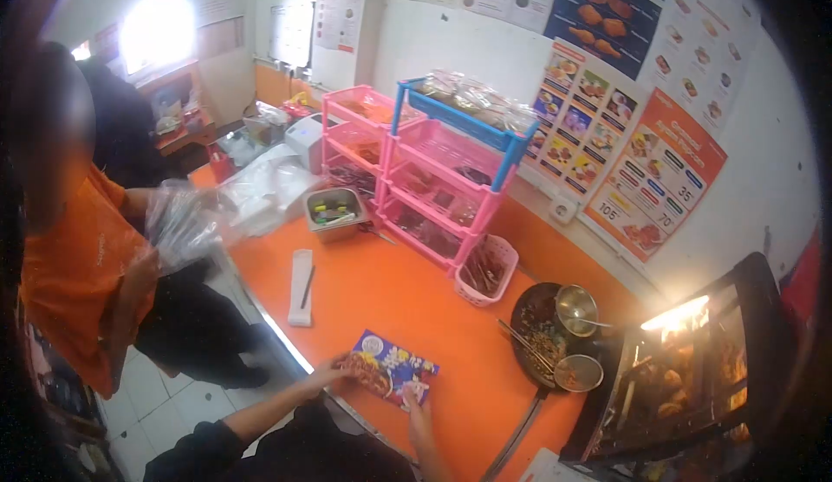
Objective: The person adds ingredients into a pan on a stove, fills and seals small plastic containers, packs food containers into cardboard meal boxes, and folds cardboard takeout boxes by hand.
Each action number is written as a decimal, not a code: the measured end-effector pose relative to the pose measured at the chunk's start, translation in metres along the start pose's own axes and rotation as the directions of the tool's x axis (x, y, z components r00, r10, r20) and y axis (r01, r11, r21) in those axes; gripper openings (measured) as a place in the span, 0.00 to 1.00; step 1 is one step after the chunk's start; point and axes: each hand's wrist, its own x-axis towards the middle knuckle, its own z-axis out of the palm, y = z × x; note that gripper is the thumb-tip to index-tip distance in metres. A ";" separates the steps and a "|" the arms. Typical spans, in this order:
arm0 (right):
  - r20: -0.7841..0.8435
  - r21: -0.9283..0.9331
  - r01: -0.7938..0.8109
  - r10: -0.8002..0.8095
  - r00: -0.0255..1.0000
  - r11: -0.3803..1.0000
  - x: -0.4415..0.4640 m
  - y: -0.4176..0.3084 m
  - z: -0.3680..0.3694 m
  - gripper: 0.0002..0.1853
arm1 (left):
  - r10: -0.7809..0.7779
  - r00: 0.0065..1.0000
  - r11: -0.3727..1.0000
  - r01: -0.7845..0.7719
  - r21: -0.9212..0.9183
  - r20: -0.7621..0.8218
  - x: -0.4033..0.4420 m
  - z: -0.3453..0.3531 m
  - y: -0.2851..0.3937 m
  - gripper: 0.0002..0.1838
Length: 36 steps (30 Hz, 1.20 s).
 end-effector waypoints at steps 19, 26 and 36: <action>0.047 0.015 0.047 -0.047 0.998 0.999 0.200 0.002 0.158 0.24 | 0.436 0.884 0.896 -0.445 -0.013 -0.171 0.209 -0.156 0.039 0.23; -0.029 -0.024 0.048 -0.048 0.998 0.999 0.234 -0.007 0.212 0.27 | 0.256 0.913 0.967 -0.238 0.096 -0.317 0.195 -0.179 0.092 0.31; -0.168 -0.091 0.076 -0.090 0.982 0.993 0.240 0.007 0.210 0.30 | 0.291 0.944 0.956 -0.293 0.013 -0.155 0.227 -0.201 0.048 0.40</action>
